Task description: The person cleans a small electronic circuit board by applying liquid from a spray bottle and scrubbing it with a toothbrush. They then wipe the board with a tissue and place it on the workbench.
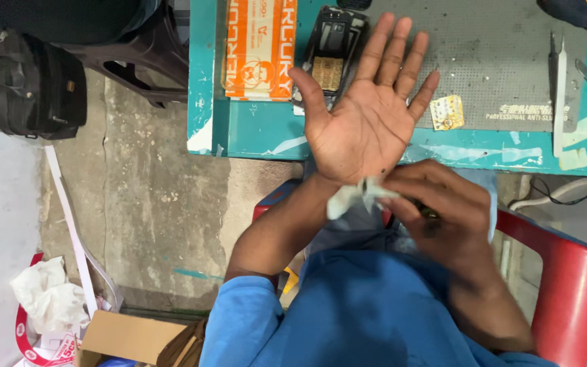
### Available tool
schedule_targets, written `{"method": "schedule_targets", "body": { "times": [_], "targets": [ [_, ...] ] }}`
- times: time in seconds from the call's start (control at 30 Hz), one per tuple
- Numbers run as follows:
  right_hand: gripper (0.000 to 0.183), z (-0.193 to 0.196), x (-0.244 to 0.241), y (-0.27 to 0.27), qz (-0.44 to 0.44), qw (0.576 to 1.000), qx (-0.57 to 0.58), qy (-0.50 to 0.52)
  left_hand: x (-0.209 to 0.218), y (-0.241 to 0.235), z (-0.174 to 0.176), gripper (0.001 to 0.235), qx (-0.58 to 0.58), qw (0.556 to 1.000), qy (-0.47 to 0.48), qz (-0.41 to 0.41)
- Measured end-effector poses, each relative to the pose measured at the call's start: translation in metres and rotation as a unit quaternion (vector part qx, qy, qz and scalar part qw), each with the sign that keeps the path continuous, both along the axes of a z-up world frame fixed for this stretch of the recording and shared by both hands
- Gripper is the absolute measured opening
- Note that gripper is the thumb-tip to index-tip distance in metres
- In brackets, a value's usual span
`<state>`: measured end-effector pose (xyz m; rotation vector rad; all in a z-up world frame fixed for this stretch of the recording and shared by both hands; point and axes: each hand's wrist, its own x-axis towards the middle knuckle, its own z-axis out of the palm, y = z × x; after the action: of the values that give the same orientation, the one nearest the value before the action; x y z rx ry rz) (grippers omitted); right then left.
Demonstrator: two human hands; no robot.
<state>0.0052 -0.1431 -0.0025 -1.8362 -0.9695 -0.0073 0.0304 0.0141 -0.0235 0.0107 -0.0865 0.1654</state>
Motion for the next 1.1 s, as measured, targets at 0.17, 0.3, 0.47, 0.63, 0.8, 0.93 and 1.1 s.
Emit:
{"method": "schedule_targets", "body": {
  "times": [0.17,0.3,0.47,0.63,0.8,0.93,1.1],
  "targets": [
    [0.022,-0.003,0.020,-0.022,-0.008,0.998,0.022,0.053,-0.005,0.008,0.007,0.121,0.022,1.000,-0.009,0.005],
    [0.039,0.007,0.017,-0.020,-0.033,0.999,-0.042,-0.006,-0.007,0.007,0.012,0.121,0.011,1.000,-0.009,-0.001],
    [0.035,0.026,0.016,-0.005,0.045,0.999,-0.001,-0.027,-0.008,0.007,0.016,0.119,0.017,1.000,-0.005,0.012],
    [0.026,0.023,0.013,0.006,-0.015,0.993,-0.052,-0.105,-0.013,0.004,0.014,0.118,0.021,1.000,-0.013,0.017],
    [0.019,0.014,0.015,0.004,-0.016,0.987,-0.066,-0.146,-0.012,0.004,0.007,0.114,0.074,0.997,-0.019,0.028],
    [0.013,0.004,0.015,0.003,-0.012,0.986,-0.048,-0.159,-0.012,0.002,0.003,0.112,0.093,0.995,-0.029,0.026],
    [0.014,-0.015,0.015,0.005,-0.030,0.988,-0.048,-0.146,-0.013,0.003,0.008,0.110,0.087,0.996,-0.018,0.023]
  ]
}}
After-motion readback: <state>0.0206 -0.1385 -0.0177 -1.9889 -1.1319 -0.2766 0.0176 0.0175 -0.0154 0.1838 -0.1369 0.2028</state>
